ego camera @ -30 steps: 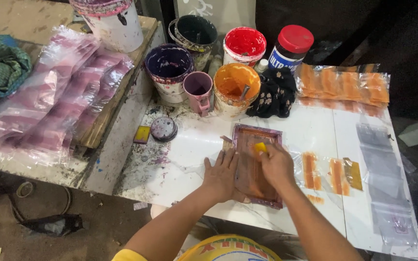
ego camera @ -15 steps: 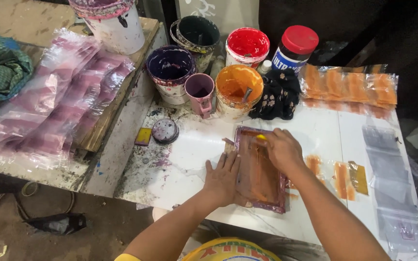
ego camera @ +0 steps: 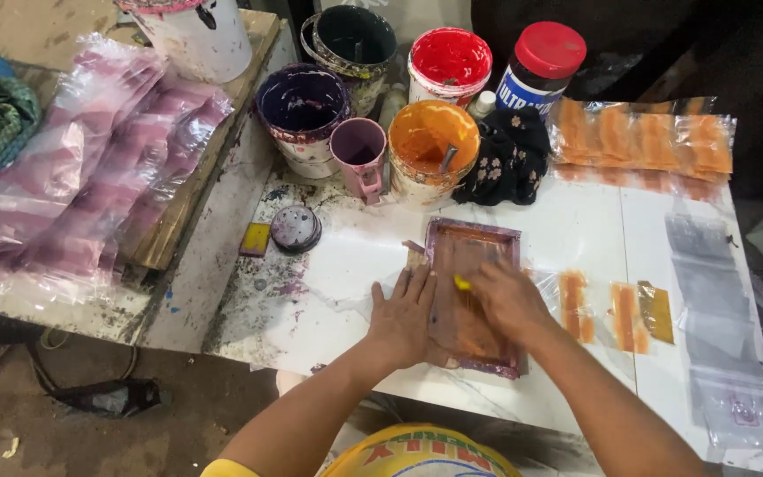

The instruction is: Applying orange paste to a small screen frame using a squeegee and then cleaning the area with a cloth.

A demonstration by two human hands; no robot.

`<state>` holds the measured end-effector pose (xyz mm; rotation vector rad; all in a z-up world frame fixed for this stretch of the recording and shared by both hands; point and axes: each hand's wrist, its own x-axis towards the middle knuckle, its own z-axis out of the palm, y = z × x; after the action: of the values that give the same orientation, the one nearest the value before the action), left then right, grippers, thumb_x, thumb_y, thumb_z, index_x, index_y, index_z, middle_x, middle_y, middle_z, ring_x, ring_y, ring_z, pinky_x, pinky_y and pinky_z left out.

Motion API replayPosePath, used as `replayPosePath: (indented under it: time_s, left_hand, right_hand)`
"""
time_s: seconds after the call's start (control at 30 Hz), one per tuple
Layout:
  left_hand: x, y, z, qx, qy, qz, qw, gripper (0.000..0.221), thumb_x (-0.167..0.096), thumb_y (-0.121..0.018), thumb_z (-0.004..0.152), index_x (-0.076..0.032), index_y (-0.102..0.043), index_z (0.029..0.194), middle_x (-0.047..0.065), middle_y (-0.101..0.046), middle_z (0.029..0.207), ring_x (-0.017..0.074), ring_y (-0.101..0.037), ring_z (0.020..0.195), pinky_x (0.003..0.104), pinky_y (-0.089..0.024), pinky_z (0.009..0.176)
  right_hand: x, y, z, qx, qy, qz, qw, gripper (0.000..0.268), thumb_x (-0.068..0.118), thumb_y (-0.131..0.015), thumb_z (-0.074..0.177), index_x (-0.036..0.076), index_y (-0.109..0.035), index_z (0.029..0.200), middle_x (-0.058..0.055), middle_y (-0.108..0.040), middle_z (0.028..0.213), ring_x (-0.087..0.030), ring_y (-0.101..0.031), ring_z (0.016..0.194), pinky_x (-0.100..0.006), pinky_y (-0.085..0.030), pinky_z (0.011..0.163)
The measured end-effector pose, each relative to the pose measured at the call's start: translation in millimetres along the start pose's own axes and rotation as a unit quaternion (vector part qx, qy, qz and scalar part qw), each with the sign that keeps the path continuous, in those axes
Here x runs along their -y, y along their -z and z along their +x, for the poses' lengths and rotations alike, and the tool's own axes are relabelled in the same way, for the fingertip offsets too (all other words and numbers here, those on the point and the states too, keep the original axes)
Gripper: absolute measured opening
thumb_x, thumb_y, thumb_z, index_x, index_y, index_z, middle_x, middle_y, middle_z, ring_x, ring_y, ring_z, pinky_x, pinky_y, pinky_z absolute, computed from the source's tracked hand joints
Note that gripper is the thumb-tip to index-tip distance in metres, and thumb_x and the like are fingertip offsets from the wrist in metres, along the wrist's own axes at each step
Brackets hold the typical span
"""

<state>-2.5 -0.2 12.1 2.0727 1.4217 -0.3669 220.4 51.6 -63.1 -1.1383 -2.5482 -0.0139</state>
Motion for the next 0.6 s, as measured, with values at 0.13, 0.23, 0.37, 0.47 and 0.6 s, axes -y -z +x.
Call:
replayPosePath:
  time_s: [0.13,0.23,0.37,0.47,0.6]
  left_hand:
    - [0.6,-7.0,9.5,-0.005,-0.002,0.012,1.000,0.121,-0.067,-0.069,0.079,-0.006,-0.009,0.165,0.014,-0.002,0.174,0.0367,-0.007,0.158,0.072,-0.016,0.118]
    - [-3.7,-4.1,11.0,0.050,0.044,0.032,0.997,0.133,-0.076,-0.066,0.076,-0.012,0.010,0.165,0.004,0.017,0.174,0.0293,0.013,0.159,0.067,-0.005,0.122]
    - [-6.7,2.5,10.0,0.059,0.057,0.031,0.996,0.135,-0.076,-0.067,0.075,-0.013,0.012,0.165,0.003,0.020,0.174,0.0275,0.014,0.160,0.065,-0.003,0.124]
    - [-6.3,0.2,10.5,0.051,0.056,0.032,0.997,0.137,-0.075,-0.070,0.073,-0.012,0.009,0.165,0.003,0.016,0.174,0.0264,0.013,0.160,0.065,-0.005,0.123]
    - [-2.7,5.2,5.1,0.071,0.039,0.024,0.996,0.137,-0.072,-0.070,0.073,-0.013,0.012,0.165,0.003,0.020,0.174,0.0282,0.015,0.160,0.063,-0.002,0.125]
  right_hand:
    - [48.9,22.1,-36.2,-0.002,0.008,0.014,1.000,0.025,0.031,-0.046,0.102,0.025,-0.070,0.098,0.001,-0.054,0.082,-0.028,-0.059,0.082,-0.037,-0.054,0.070]
    - [63.5,-0.2,-65.7,0.123,-0.119,0.046,0.984,0.040,-0.012,-0.057,0.088,0.009,-0.072,0.118,0.001,-0.069,0.092,-0.021,-0.057,0.088,-0.034,-0.065,0.064]
    - [68.3,-14.8,-78.6,0.032,-0.045,0.061,0.997,0.020,0.006,-0.055,0.095,0.005,-0.070,0.108,-0.004,-0.062,0.089,-0.026,-0.051,0.078,-0.041,-0.048,0.058]
    - [75.9,-11.9,-78.0,-0.003,-0.032,0.070,0.997,0.020,0.003,-0.052,0.095,0.005,-0.070,0.104,-0.005,-0.060,0.089,-0.026,-0.052,0.076,-0.041,-0.046,0.058]
    - [79.2,-13.2,-80.0,0.000,-0.065,0.063,0.996,0.024,0.008,-0.059,0.086,0.008,-0.073,0.106,-0.004,-0.061,0.091,-0.029,-0.054,0.081,-0.045,-0.048,0.064]
